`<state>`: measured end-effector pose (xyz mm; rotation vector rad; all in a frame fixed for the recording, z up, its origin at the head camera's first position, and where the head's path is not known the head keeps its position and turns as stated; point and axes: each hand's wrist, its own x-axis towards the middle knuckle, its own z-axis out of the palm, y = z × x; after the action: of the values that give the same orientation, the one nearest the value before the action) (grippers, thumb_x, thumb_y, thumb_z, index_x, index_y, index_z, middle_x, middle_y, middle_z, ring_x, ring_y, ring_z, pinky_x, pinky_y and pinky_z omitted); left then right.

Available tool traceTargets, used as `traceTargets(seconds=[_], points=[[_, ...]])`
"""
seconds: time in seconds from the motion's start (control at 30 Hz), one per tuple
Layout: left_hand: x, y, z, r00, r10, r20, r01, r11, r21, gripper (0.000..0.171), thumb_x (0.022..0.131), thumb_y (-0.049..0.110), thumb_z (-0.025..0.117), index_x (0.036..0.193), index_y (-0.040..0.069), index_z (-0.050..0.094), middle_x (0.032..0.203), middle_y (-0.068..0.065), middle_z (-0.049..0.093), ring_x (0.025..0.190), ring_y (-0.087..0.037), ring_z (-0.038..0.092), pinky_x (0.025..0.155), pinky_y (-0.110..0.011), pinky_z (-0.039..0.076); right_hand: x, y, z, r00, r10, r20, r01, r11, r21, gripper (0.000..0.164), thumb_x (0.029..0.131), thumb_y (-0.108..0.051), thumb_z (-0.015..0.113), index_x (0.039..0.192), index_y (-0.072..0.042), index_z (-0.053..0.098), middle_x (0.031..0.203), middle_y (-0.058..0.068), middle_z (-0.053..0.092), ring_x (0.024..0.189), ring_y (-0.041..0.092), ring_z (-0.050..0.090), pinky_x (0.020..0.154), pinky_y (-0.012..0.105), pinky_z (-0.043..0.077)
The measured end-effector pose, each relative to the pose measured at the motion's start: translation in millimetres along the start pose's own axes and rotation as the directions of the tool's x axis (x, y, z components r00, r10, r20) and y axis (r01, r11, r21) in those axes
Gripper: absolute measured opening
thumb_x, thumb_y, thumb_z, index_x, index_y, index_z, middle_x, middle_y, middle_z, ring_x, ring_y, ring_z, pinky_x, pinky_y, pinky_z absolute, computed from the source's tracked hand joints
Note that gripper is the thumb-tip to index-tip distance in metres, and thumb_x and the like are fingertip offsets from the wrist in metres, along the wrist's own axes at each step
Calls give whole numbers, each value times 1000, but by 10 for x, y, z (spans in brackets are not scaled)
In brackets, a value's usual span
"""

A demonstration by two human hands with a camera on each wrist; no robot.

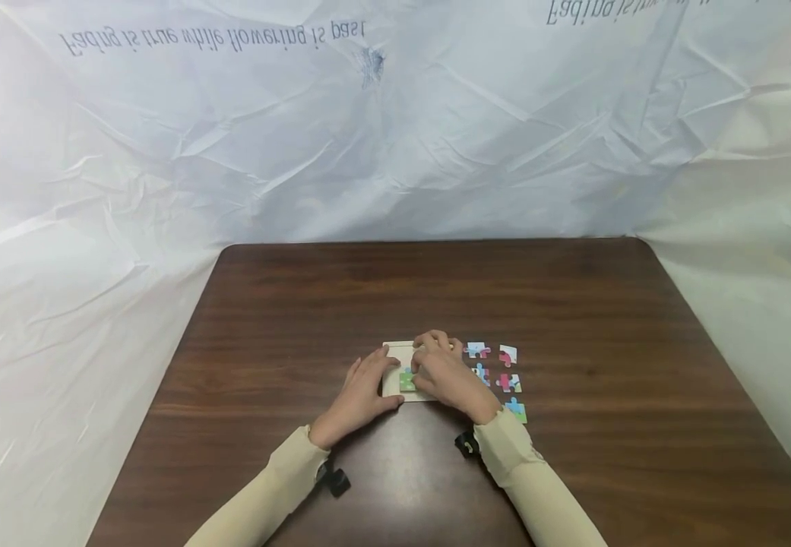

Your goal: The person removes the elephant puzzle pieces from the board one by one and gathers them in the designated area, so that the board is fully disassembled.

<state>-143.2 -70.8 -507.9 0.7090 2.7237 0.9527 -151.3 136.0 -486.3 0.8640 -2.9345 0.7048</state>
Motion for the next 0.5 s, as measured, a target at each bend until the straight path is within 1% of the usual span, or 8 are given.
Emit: traceTargets(seconds=[0.1, 0.2, 0.33, 0.5], points=[[-6, 3, 13, 1000, 11, 1, -11, 1000, 3, 46, 90, 28, 78, 130, 11, 62, 159, -20, 36, 148, -36, 29, 116, -62, 16, -42, 31, -16, 1000, -3, -13, 3, 1000, 6, 10, 90, -10, 70, 85, -18, 67, 129, 13, 55, 127, 38, 38, 96, 66, 27], [-3, -3, 26, 1000, 17, -3, -17, 1000, 15, 41, 90, 29, 78, 125, 14, 66, 159, -19, 36, 147, -36, 30, 115, -64, 16, -68, 60, -42, 1000, -9, -11, 9, 1000, 3, 9, 89, -9, 69, 86, -17, 67, 128, 13, 55, 126, 38, 38, 96, 65, 27], [-2, -12, 28, 999, 25, -20, -24, 999, 47, 37, 88, 31, 79, 121, 16, 69, 158, -20, 37, 145, -38, 33, 113, -67, 19, -95, 99, -86, 1000, -10, -3, 10, 1000, 3, 6, 90, -10, 69, 89, -16, 69, 130, 14, 54, 127, 39, 36, 96, 65, 26], [-5, -22, 24, 999, 30, -34, -28, 997, 67, 36, 88, 33, 80, 119, 17, 70, 157, -20, 38, 142, -41, 35, 110, -69, 21, -136, 126, -153, 1000, -7, -17, 8, 1000, 14, 9, 92, -8, 70, 88, -16, 68, 129, 15, 54, 128, 40, 36, 95, 66, 25]])
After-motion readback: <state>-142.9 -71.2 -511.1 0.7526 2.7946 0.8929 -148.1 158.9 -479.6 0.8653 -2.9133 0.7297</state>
